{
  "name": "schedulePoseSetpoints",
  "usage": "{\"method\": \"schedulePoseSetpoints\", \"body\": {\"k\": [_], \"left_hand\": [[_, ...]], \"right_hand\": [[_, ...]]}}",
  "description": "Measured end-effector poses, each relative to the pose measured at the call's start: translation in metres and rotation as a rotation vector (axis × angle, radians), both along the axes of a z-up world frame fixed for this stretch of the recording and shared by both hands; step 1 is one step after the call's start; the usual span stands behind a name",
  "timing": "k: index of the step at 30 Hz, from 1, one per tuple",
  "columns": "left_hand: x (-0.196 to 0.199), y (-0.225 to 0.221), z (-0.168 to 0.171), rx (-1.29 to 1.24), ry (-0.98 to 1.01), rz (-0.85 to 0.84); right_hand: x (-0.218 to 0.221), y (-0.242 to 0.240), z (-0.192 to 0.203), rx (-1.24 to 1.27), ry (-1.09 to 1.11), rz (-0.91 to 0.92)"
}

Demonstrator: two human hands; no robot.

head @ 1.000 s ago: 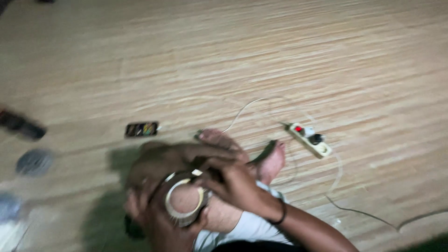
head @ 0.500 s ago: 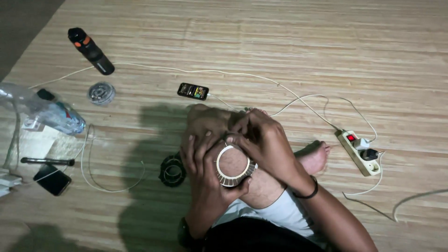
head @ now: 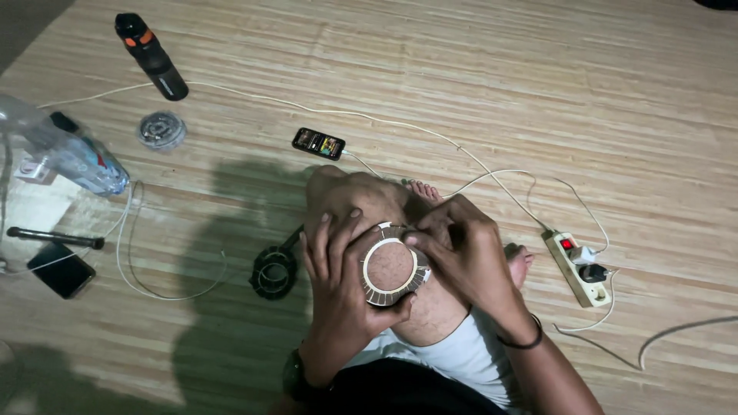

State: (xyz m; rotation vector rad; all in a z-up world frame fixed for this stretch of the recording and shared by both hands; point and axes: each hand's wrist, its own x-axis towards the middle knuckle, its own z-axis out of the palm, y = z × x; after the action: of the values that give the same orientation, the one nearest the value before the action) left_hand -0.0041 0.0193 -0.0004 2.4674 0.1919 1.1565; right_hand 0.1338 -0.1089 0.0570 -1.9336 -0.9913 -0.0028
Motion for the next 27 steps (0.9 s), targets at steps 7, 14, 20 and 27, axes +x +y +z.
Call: {"method": "schedulePoseSetpoints", "body": {"k": [7, 14, 20, 27], "left_hand": [[-0.001, 0.002, -0.003, -0.031, 0.034, -0.018], [-0.004, 0.0, -0.006, -0.009, 0.042, -0.003], [-0.001, -0.002, -0.004, -0.03, 0.036, -0.017], [-0.002, 0.001, -0.008, -0.015, 0.03, 0.042]], "right_hand": [[0.005, 0.019, 0.014, -0.072, -0.101, 0.086], [0.006, -0.007, 0.007, -0.113, 0.075, 0.055], [0.002, 0.017, 0.016, -0.013, -0.048, 0.108], [0.003, 0.004, -0.002, -0.057, 0.058, 0.044]]}}
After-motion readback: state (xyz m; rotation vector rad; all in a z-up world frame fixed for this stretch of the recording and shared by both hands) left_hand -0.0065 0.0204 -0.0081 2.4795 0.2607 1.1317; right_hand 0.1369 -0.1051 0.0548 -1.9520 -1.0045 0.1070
